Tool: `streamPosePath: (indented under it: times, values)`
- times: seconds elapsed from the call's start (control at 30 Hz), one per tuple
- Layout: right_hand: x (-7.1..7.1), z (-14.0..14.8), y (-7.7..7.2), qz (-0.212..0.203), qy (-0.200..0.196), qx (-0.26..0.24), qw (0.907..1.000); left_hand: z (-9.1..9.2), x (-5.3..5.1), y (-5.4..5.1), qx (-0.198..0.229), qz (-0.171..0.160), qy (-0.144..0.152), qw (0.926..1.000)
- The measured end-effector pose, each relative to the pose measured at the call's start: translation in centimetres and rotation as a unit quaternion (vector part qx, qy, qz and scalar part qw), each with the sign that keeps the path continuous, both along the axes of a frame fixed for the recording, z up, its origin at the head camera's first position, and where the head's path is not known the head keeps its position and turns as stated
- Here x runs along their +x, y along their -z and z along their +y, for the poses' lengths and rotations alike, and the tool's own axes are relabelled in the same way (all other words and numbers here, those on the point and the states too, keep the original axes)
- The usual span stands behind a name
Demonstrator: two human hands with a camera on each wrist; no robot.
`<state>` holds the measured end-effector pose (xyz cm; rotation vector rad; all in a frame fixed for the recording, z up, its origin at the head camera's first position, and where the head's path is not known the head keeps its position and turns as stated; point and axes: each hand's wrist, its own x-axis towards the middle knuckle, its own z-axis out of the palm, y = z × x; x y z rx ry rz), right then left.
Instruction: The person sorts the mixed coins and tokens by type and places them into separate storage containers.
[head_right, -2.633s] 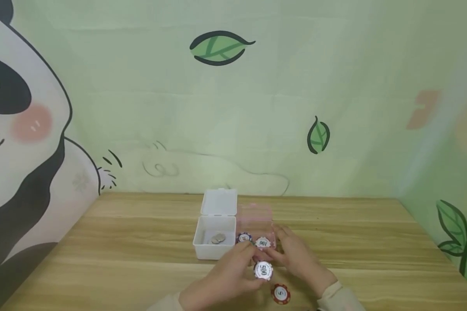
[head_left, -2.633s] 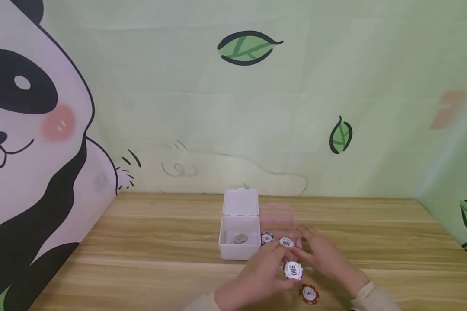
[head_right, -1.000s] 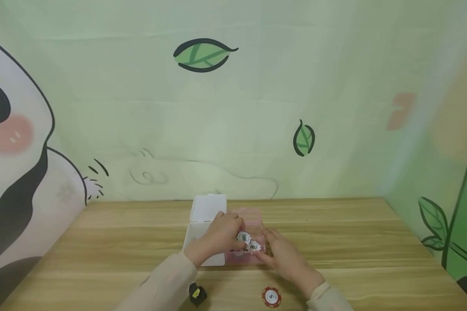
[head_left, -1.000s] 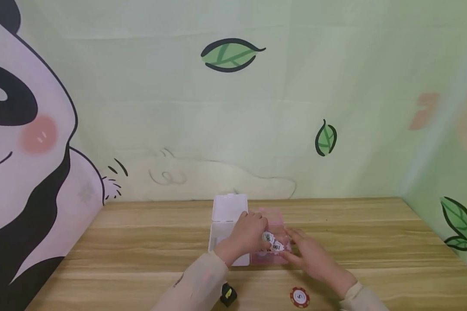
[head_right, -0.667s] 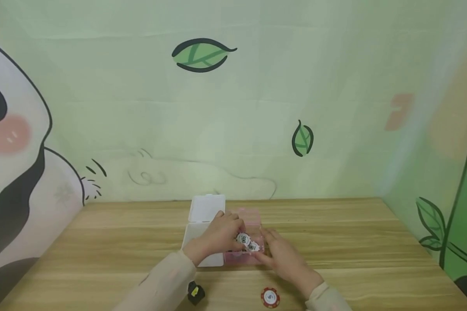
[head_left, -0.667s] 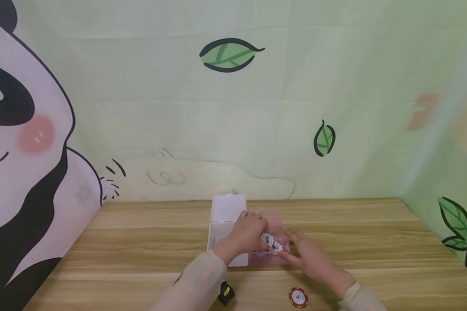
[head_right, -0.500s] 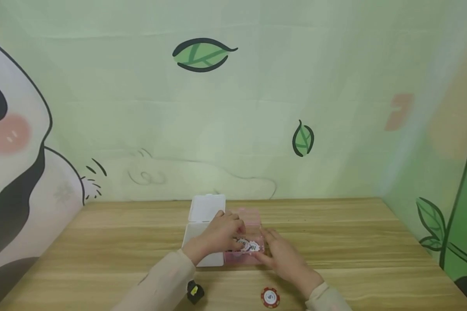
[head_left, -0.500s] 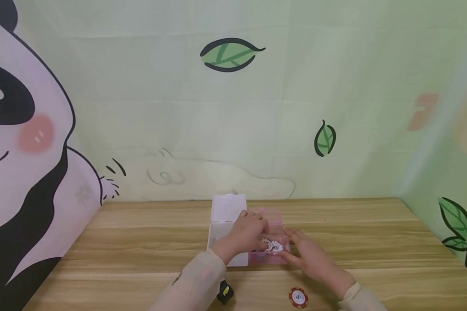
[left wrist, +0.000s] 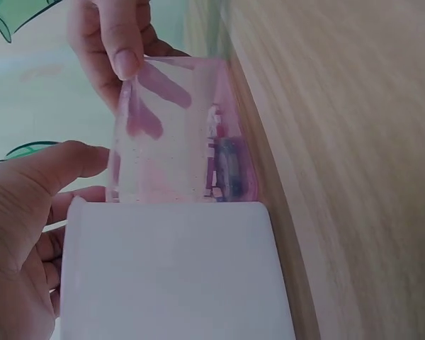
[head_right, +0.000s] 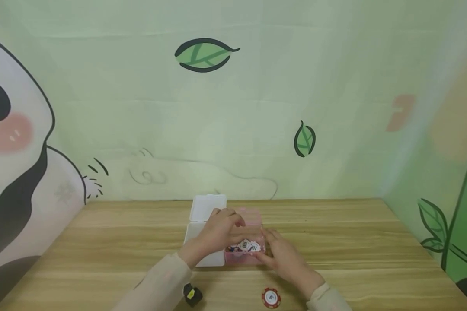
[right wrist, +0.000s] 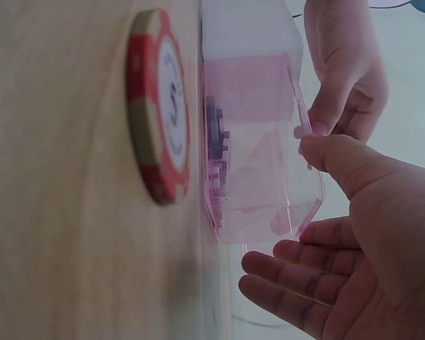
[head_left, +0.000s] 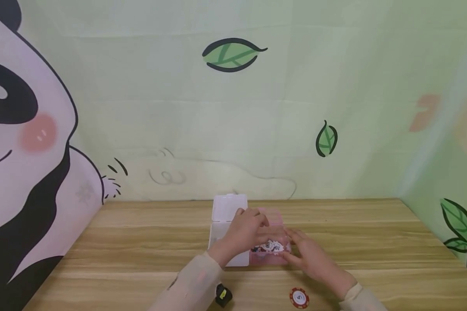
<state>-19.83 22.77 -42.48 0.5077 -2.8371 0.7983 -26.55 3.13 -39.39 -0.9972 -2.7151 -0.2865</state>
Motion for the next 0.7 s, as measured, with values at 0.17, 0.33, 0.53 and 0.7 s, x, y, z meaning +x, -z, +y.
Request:
streamPosePath:
  times: [0.17, 0.33, 0.53, 0.7]
  values:
    - [-0.1, -0.1, 0.2, -0.009, 0.000, -0.004, 0.9999, -0.8, 0.8, -0.1, 0.039, 0.024, -0.006, 0.9989]
    - [0.0, -0.1, 0.2, -0.003, -0.001, -0.003, 1.0000, -1.3, 2.1, -0.4, 0.066, 0.024, 0.012, 0.9975]
    - [0.2, 0.0, 0.1, 0.014, 0.001, 0.009, 0.9999, -1.2, 4.1, -0.4, 0.070, 0.031, 0.014, 0.9970]
    - [0.1, -0.1, 0.0, 0.022, -0.005, 0.006, 0.9997, -1.1, 5.7, 0.4, 0.096, 0.093, 0.055, 0.9895]
